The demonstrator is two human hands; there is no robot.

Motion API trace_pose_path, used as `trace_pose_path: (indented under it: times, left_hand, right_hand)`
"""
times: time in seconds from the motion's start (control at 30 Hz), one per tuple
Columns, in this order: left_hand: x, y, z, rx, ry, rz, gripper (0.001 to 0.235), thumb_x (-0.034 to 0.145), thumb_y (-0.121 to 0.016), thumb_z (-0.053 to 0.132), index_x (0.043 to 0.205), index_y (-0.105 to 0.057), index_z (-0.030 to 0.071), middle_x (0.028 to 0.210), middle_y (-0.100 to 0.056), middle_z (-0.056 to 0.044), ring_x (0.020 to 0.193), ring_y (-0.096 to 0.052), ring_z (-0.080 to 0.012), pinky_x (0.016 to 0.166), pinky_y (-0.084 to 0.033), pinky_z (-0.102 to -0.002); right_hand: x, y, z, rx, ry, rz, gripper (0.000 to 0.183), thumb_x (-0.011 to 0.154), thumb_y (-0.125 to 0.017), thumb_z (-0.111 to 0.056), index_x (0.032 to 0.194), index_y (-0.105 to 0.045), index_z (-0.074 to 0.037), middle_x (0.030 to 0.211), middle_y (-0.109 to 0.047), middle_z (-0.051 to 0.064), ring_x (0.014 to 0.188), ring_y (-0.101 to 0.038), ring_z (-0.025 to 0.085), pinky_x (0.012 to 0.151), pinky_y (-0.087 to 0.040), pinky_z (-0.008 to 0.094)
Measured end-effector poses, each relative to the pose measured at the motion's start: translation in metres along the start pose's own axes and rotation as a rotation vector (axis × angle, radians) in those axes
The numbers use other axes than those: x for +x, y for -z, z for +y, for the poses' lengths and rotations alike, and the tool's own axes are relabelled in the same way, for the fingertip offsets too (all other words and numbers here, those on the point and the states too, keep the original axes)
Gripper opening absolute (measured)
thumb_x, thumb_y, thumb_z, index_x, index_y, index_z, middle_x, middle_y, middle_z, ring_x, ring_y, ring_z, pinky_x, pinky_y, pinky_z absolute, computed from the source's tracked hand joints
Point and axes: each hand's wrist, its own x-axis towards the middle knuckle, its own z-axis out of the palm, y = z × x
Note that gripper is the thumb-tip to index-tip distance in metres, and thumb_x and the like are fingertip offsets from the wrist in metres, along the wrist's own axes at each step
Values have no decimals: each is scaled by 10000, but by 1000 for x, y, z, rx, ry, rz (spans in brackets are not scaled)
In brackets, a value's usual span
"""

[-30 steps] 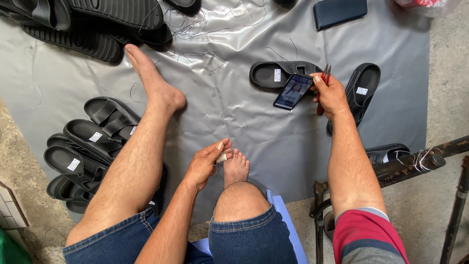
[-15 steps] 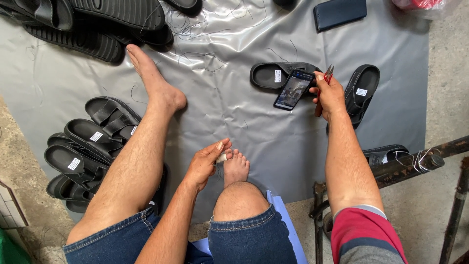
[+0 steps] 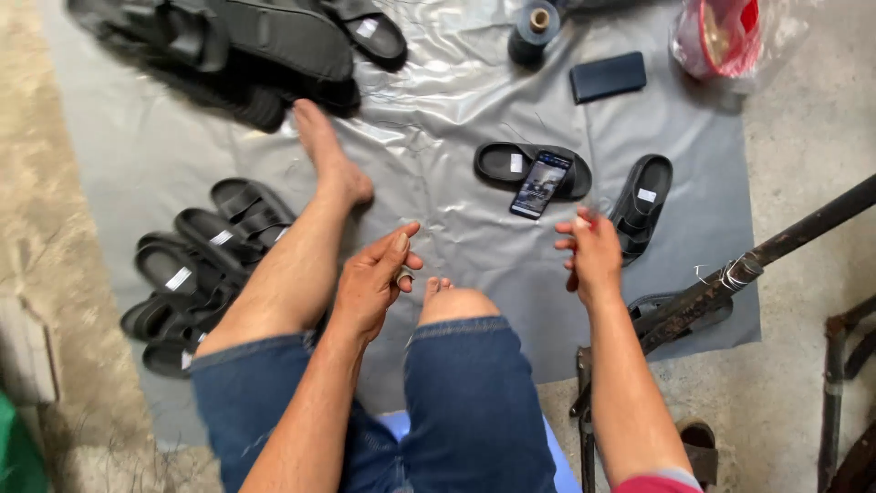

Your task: The person sits on a blue chair and sews a black slipper using a needle and thread. They hold the slipper on their lap, pull the thread through the material, and occasionally adjust the slipper's position. A smartphone is visible on the floor nearby.

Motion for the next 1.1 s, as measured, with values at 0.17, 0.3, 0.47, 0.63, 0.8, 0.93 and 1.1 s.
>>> trace_pose_path:
  times: [0.17, 0.3, 0.47, 0.63, 0.8, 0.93, 1.1]
  left_hand:
    - [-85, 64, 29, -133, -300, 35, 288, 886, -565, 222, 1116, -621, 57, 588, -589, -137, 371, -481, -123, 365, -372, -167]
    - [-169, 151, 31, -194, -594, 202, 264, 904, -543, 172, 1122, -607, 38, 491, -500, -88, 342, -419, -84, 340, -328, -143]
    - [-266, 257, -3, -317, -788, 444, 240, 935, -497, 135, 1137, -593, 48, 464, -407, -41, 342, -370, -58, 341, -315, -126]
    - [-294, 330, -37, -434, -861, 655, 242, 965, -485, 195, 1152, -586, 80, 475, -381, -39, 341, -356, -78, 333, -287, -127]
    - [-204, 330, -88, 86, -61, 677, 274, 824, -616, 334, 1042, -663, 174, 649, -654, -63, 432, -491, -133, 403, -395, -203]
    - [-74, 316, -194, 38, 43, 458, 342, 806, -637, 274, 1056, -644, 41, 729, -679, -127, 468, -471, -90, 386, -355, -165]
    - [16, 298, -257, 364, 321, 496, 524, 823, -568, 530, 884, -673, 21, 525, -610, -78, 396, -564, -151, 372, -438, -274]
  right_hand:
    - [-132, 27, -67, -23, 144, -74, 178, 977, -458, -234, 1075, -506, -94, 952, -637, 93, 705, -617, 109, 400, -435, 125]
    - [-247, 59, -81, -351, 583, -150, 120, 1041, -534, -71, 997, -640, -36, 726, -439, 96, 729, -438, 116, 741, -408, 222]
    - [-226, 22, -46, -495, 644, -275, 54, 1032, -512, -70, 1085, -522, -64, 879, -380, 107, 858, -391, 155, 817, -361, 269]
    - [-92, -122, 17, -696, 644, -289, 209, 1020, -486, -69, 1195, -375, -101, 1071, -308, 119, 1020, -332, 203, 914, -300, 325]
    - [27, -277, 48, -914, 609, -233, 382, 1009, -459, -69, 1305, -230, -142, 1262, -237, 130, 1182, -273, 249, 1010, -239, 380]
    - [105, -321, 57, -1066, 568, -162, 521, 1000, -438, -68, 1394, -114, -177, 1416, -180, 137, 1311, -226, 285, 1088, -190, 424]
    - [89, -344, 70, -1147, 522, -132, 444, 1009, -255, -109, 1432, -123, -128, 1475, -198, 167, 1361, -218, 315, 1120, -184, 457]
